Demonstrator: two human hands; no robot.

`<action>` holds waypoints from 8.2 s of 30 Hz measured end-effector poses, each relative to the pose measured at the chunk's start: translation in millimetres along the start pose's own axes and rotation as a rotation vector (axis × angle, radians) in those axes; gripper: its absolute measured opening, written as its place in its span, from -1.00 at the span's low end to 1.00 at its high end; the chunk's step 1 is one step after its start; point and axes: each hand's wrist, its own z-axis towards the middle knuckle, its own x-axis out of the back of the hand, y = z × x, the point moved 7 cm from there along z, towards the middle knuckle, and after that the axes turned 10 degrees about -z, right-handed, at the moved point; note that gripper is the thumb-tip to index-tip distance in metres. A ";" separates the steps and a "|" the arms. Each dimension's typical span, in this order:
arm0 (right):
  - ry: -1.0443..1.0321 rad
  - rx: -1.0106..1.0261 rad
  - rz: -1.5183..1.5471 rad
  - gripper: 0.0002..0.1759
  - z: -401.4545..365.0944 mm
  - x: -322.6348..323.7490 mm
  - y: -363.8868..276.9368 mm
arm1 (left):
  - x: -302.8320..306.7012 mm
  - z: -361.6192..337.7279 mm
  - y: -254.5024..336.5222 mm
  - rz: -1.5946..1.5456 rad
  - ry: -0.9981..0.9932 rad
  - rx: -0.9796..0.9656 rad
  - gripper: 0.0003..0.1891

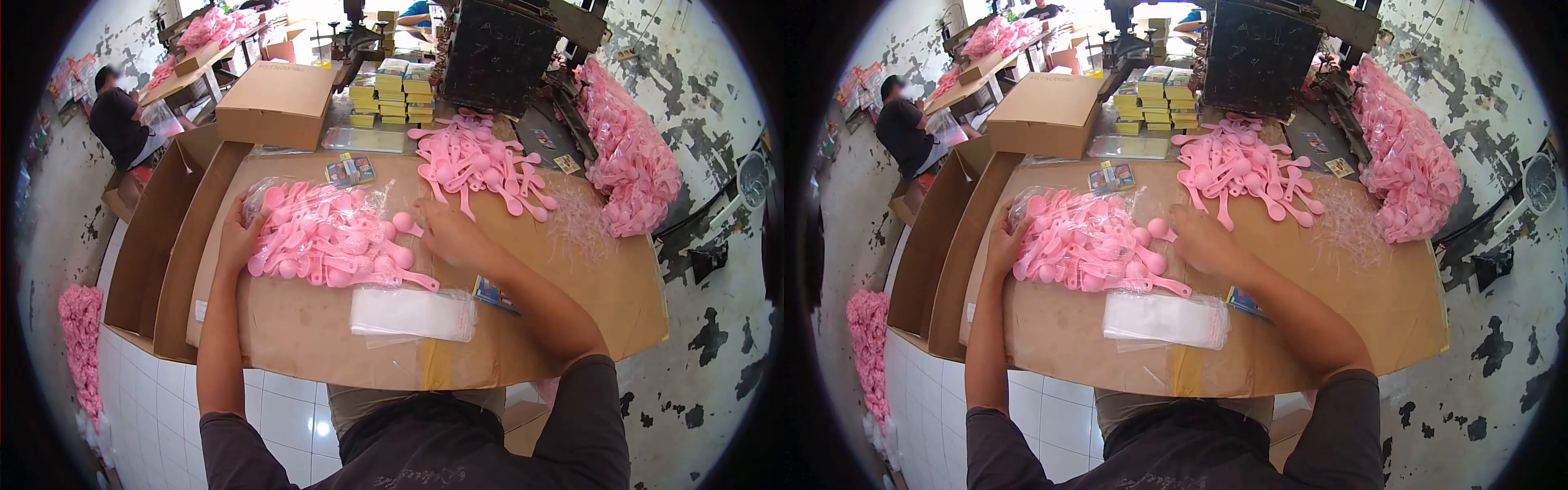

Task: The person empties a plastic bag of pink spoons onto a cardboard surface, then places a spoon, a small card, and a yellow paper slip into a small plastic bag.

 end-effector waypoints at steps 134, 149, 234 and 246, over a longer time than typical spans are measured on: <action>0.103 0.338 -0.510 -0.82 13.8 75.8 -24.9 | -0.8 3.6 -3.3 -0.184 0.053 0.031 -0.44; 0.351 0.551 -0.229 -0.80 24.8 -22.5 -42.7 | 1.5 5.8 -12.3 -0.180 0.054 0.053 -0.45; -0.170 0.010 0.567 -0.81 18.5 -1.7 -12.0 | -1.4 5.7 -12.4 -0.136 0.047 0.039 -0.40; -0.195 0.011 0.589 -0.83 15.6 1.1 23.6 | -3.4 4.6 -10.6 -0.128 0.052 0.043 -0.42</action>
